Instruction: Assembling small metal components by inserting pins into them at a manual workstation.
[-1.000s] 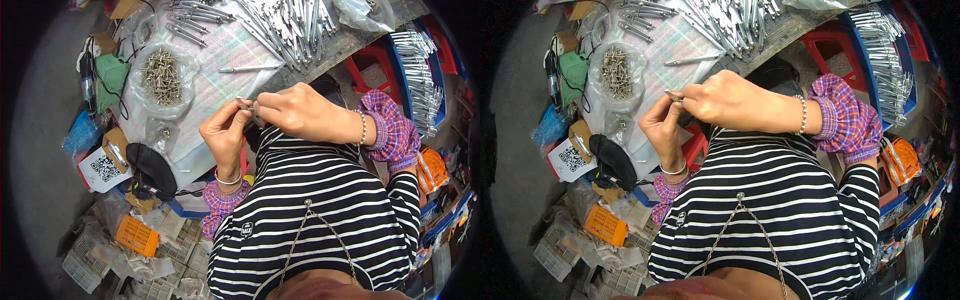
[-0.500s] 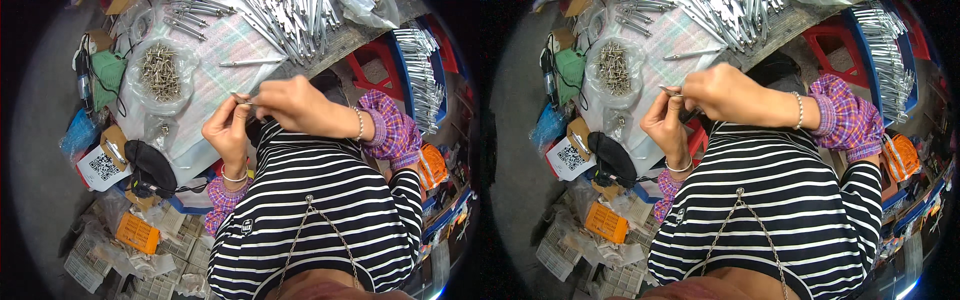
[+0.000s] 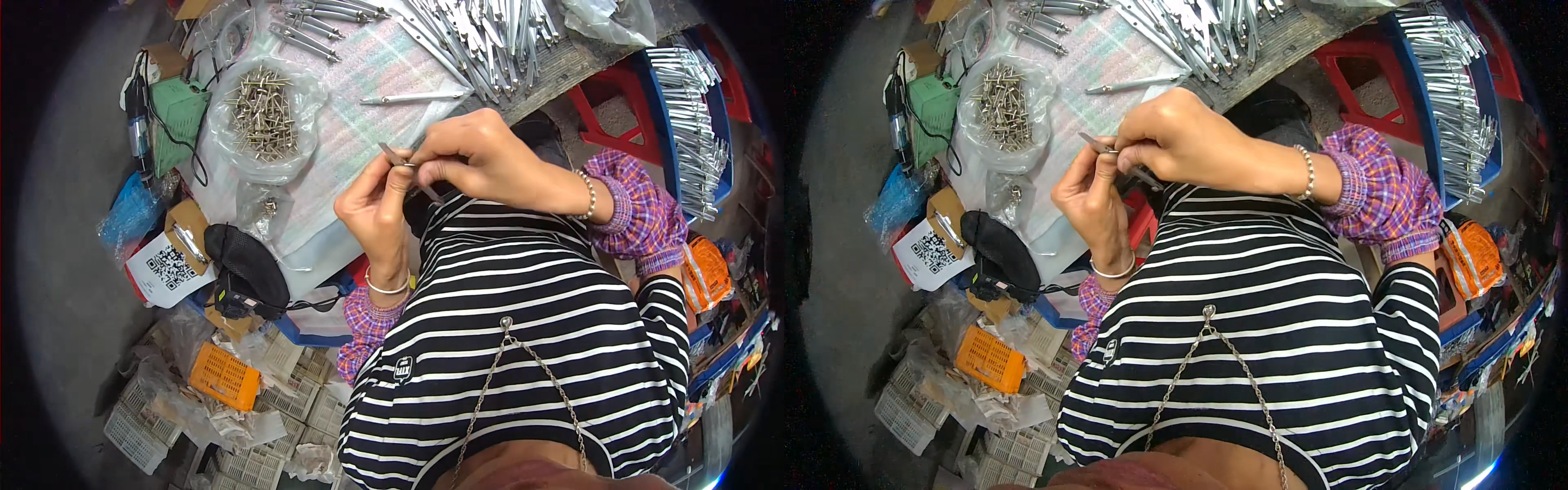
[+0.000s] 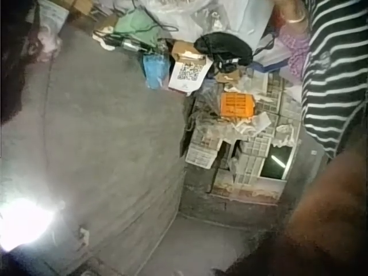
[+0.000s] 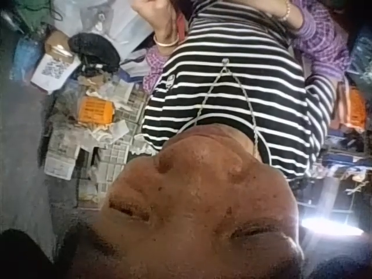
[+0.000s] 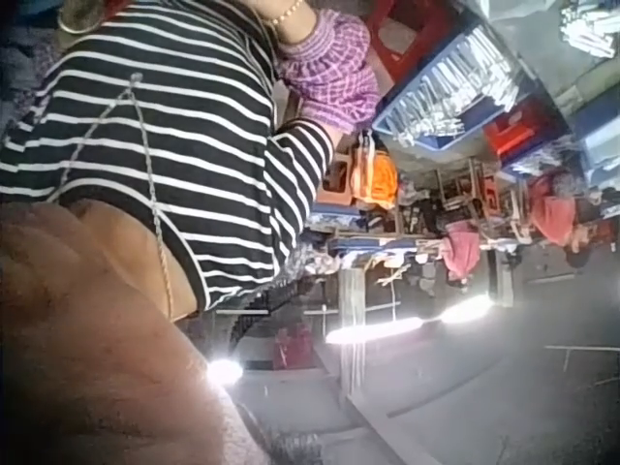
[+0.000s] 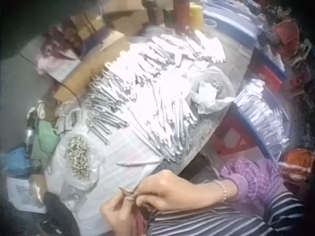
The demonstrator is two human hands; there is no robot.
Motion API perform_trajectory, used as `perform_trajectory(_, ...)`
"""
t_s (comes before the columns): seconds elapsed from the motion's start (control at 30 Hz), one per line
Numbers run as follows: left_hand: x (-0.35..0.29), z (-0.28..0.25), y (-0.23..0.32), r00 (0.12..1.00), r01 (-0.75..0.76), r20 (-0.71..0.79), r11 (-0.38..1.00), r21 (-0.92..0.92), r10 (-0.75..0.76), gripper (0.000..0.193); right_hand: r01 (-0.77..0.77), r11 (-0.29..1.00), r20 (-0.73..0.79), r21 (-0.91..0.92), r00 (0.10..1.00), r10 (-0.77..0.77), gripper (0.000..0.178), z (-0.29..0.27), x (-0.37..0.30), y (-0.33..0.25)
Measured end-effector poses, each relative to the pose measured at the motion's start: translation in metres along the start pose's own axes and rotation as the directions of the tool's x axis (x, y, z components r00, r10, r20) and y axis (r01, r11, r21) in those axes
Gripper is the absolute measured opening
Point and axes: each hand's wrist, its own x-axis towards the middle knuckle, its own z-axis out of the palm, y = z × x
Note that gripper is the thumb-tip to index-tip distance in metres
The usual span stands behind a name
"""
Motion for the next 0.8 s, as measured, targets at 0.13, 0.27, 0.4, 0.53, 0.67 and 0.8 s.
perform_trajectory(0.13, -0.004, -0.003, -0.006, 0.999, 0.043, -0.028, 0.998, -0.055, -0.045, 0.018, 0.102, 0.952, 0.110, -0.289, 0.991, -0.073, 0.008, 0.003, -0.004, -0.003)
perform_trajectory(0.27, -0.004, -0.003, -0.008, 1.000, -0.017, -0.009, 0.998, 0.061, 0.018, 0.019, -0.027, 0.999, 0.164, -0.019, 0.986, 0.030, 0.011, -0.004, 0.004, 0.009)
perform_trajectory(0.4, -0.007, -0.005, -0.009, 1.000, 0.013, 0.025, 0.996, 0.085, -0.015, 0.019, 0.089, 0.993, 0.232, -0.077, 0.970, -0.069, 0.012, -0.006, 0.006, 0.005)
perform_trajectory(0.53, -0.006, -0.003, -0.009, 1.000, 0.018, -0.017, 0.998, 0.056, -0.018, 0.019, -0.043, 0.999, 0.147, -0.032, 0.988, 0.047, 0.014, 0.001, 0.004, 0.007)
perform_trajectory(0.67, 0.000, -0.004, -0.007, 1.000, -0.011, -0.023, 1.000, 0.014, 0.011, 0.016, -0.144, 0.985, 0.104, 0.094, 0.985, 0.134, 0.014, 0.003, 0.004, 0.011)
perform_trajectory(0.8, 0.007, -0.014, 0.002, 0.997, -0.066, 0.039, 0.994, 0.086, 0.062, 0.015, -0.288, 0.941, 0.142, 0.179, 0.954, 0.265, 0.016, -0.002, 0.009, 0.006)
